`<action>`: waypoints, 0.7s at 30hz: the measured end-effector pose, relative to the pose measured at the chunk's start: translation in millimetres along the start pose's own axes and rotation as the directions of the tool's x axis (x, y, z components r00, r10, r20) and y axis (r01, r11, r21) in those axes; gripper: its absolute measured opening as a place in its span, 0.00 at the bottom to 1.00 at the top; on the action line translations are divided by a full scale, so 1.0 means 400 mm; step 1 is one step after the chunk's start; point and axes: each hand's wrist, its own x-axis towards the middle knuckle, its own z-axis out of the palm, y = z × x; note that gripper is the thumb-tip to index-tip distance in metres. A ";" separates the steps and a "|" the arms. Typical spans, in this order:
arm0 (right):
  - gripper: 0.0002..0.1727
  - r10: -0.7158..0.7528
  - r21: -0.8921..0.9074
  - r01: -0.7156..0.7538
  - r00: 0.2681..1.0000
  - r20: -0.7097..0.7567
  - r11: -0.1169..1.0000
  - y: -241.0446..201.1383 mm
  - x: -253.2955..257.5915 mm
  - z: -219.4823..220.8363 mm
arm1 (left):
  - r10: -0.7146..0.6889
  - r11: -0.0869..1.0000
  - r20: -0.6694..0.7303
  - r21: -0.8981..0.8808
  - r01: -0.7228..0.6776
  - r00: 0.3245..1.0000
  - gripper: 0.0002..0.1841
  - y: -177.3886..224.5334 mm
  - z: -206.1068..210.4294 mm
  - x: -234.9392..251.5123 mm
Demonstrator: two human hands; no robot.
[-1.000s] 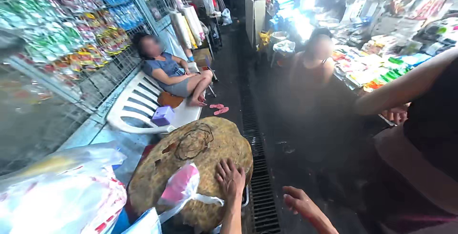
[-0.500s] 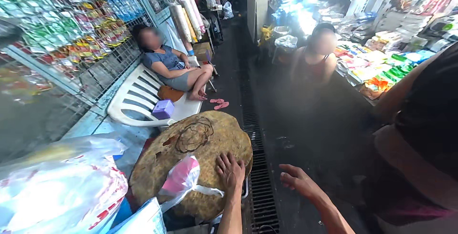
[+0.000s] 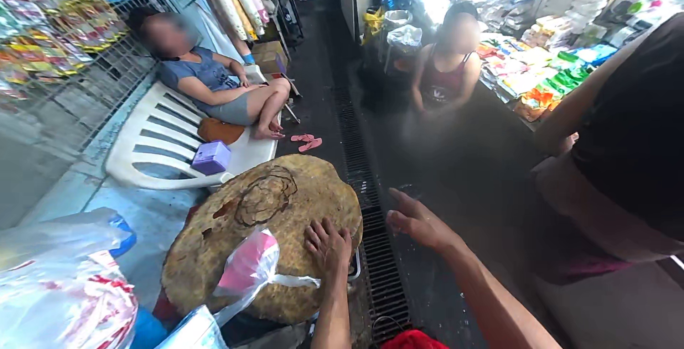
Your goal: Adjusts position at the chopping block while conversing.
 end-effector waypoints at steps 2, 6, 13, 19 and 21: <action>0.36 -0.047 0.005 0.047 0.999 -0.011 0.999 -0.023 -0.008 -0.002 | 0.004 1.000 -0.014 -0.014 -0.004 1.000 0.38 -0.003 0.006 0.001; 0.25 -0.004 -0.046 0.004 1.000 0.010 0.999 0.056 -0.053 0.018 | 0.011 0.999 -0.029 -0.041 -0.012 1.000 0.38 -0.004 0.004 -0.001; 0.24 0.288 0.036 -0.290 0.956 0.063 0.956 0.329 -0.148 0.129 | -0.016 0.999 -0.051 -0.033 0.015 0.999 0.39 -0.005 0.013 0.004; 0.25 0.407 -0.064 -0.402 0.906 0.117 0.913 0.490 -0.253 0.206 | -0.022 1.000 -0.016 -0.003 0.022 1.000 0.39 -0.005 0.006 0.004; 0.25 0.428 -0.060 -0.423 0.896 0.118 0.904 0.519 -0.284 0.215 | -0.029 0.999 0.021 0.033 0.028 0.999 0.41 0.004 -0.001 0.010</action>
